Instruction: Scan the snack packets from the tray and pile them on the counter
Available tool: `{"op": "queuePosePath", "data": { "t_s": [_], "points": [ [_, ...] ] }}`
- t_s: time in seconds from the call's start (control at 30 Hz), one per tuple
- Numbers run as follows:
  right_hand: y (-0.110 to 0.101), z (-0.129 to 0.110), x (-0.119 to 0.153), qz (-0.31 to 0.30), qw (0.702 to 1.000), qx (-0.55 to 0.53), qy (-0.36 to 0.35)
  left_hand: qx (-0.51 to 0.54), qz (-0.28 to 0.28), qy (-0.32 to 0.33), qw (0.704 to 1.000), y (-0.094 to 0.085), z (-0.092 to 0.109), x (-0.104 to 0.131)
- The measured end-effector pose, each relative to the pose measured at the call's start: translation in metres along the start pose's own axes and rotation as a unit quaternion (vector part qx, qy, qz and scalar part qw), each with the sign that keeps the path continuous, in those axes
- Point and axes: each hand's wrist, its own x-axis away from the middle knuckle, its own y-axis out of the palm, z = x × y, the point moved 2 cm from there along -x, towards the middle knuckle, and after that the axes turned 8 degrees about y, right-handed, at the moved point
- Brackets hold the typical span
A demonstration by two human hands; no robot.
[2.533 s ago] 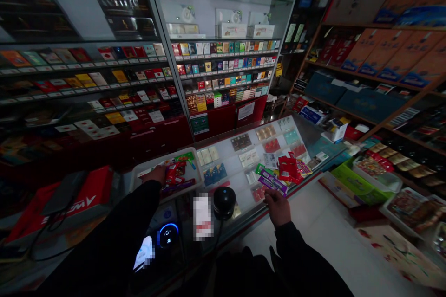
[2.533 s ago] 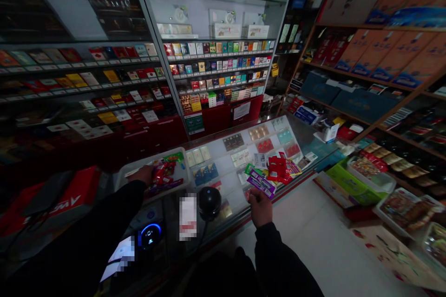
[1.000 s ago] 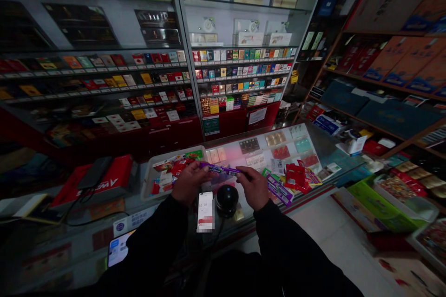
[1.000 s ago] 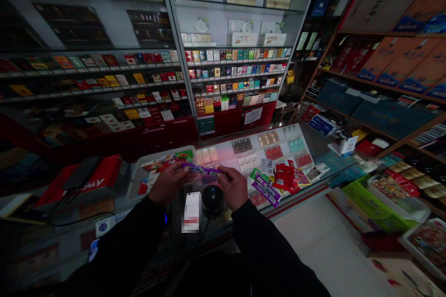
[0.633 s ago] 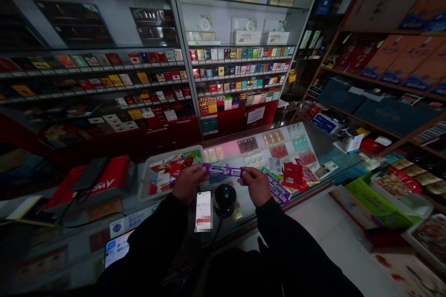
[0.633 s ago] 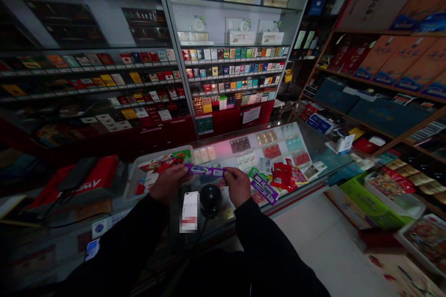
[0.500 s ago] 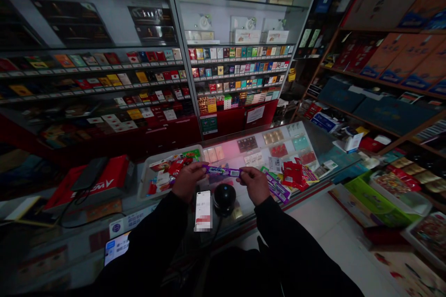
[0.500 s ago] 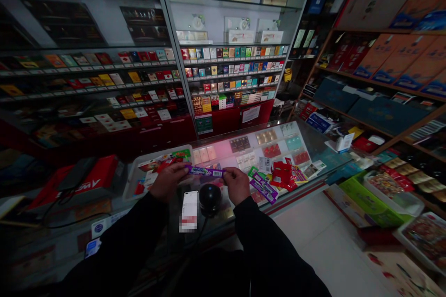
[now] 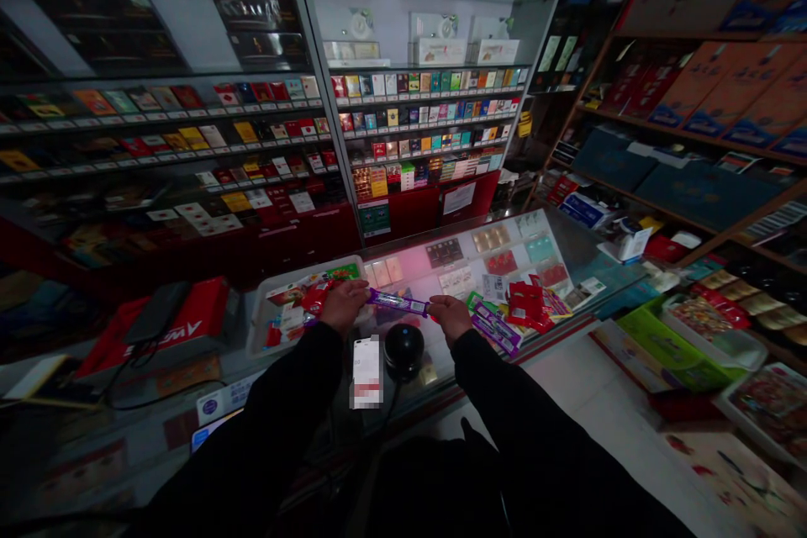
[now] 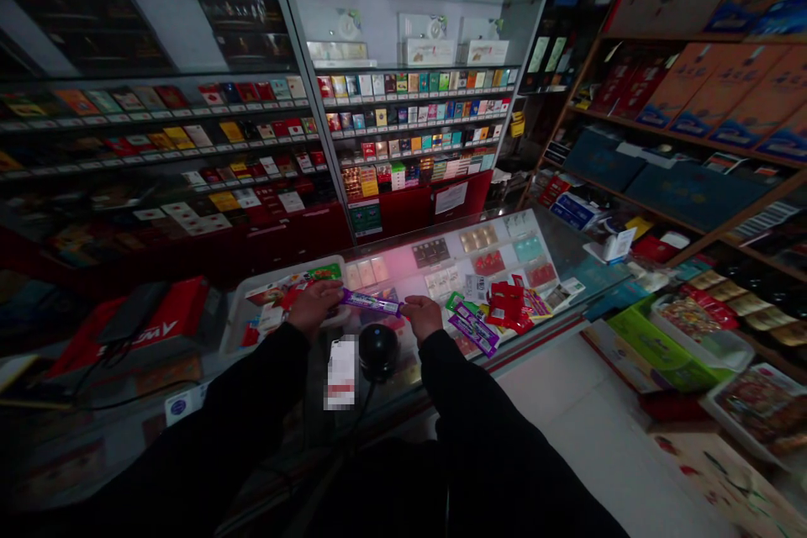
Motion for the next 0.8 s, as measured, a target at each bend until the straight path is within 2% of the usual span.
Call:
{"op": "queuePosePath", "data": {
  "t_s": [0.17, 0.37, 0.57, 0.8],
  "points": [
    [0.002, 0.02, -0.017, 0.007, 1.0, 0.017, 0.011, -0.061, -0.007, 0.015, 0.998, 0.001, -0.02, -0.015],
    [0.005, 0.04, -0.025, 0.01, 0.999, 0.035, 0.017, -0.177, -0.019, 0.045, 0.983, -0.002, -0.034, -0.025],
    [0.008, 0.057, -0.032, -0.008, 0.999, 0.029, 0.029, -0.273, -0.018, 0.074, 0.959, -0.006, -0.041, -0.026],
    [0.006, 0.066, -0.031, -0.01, 0.997, 0.064, -0.033, -0.332, -0.046, 0.093, 0.937, -0.008, -0.04, -0.023]
  ]
}}
